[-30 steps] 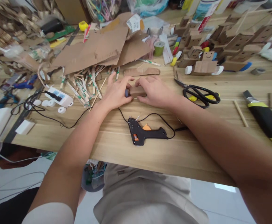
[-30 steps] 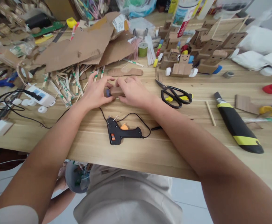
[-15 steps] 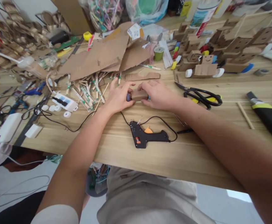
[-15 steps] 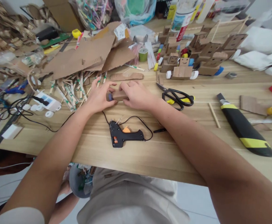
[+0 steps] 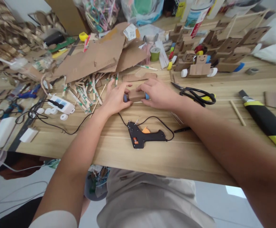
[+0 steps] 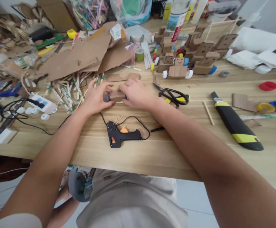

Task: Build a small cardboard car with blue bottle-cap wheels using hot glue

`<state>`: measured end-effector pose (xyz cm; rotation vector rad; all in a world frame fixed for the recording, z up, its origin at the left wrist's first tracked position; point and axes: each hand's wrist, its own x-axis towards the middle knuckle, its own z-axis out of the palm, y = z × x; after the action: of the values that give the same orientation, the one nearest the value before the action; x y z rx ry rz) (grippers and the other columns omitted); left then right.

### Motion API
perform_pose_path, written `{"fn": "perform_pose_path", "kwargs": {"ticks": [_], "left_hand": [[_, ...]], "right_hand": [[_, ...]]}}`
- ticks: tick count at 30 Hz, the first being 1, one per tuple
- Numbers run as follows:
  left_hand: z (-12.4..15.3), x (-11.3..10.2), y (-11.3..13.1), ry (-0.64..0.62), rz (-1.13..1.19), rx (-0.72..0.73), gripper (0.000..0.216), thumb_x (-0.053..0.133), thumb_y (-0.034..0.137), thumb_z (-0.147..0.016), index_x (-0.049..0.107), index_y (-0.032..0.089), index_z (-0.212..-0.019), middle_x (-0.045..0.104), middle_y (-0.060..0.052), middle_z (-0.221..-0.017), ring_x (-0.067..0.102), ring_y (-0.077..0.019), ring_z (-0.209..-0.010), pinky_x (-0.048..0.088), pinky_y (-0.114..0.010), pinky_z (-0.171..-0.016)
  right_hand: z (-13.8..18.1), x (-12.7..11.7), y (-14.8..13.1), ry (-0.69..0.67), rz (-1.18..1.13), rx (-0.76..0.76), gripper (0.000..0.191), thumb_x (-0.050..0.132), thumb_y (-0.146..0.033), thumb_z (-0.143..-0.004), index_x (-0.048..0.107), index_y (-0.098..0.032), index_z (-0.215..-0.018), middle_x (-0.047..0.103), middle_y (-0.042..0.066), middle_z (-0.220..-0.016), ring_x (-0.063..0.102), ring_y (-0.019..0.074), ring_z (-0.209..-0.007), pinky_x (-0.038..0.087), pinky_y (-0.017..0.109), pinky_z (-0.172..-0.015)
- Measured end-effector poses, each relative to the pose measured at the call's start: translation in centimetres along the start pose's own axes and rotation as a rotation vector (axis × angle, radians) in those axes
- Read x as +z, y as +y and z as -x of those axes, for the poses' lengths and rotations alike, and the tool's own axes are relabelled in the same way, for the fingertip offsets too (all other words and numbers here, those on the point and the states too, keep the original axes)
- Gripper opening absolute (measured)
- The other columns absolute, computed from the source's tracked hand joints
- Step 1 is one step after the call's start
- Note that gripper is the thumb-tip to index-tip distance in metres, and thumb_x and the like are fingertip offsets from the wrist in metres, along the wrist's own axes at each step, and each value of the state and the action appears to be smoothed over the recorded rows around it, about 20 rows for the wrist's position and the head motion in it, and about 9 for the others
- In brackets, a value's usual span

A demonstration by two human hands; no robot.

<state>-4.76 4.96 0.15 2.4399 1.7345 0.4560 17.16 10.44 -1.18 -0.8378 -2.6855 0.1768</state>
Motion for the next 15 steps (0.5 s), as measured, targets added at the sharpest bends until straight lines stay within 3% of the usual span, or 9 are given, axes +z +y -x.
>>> {"fn": "perform_pose_path", "kwargs": {"ticks": [10, 15], "left_hand": [[0.6, -0.7, 0.2, 0.019, 0.031, 0.003, 0.053, 0.075, 0.03, -0.083, 0.058, 0.032, -0.134, 0.079, -0.004, -0.125, 0.07, -0.0307, -0.127, 0.017, -0.066, -0.132], [0.8, -1.2, -0.7, 0.001, 0.067, -0.026, 0.052, 0.073, 0.032, -0.083, 0.06, 0.032, -0.133, 0.08, -0.003, -0.122, 0.071, -0.0296, -0.125, 0.023, -0.066, -0.13]], "right_hand": [[0.0, 0.2, 0.1, 0.015, -0.025, 0.015, 0.04, 0.063, -0.028, -0.086, 0.071, -0.019, -0.124, 0.076, 0.017, -0.12, 0.066, 0.0387, -0.117, 0.048, 0.054, -0.101], [0.1, 0.2, 0.0, 0.013, -0.013, 0.03, 0.039, 0.06, -0.03, -0.087, 0.071, -0.021, -0.124, 0.076, 0.017, -0.123, 0.065, 0.0392, -0.118, 0.048, 0.056, -0.1]]}}
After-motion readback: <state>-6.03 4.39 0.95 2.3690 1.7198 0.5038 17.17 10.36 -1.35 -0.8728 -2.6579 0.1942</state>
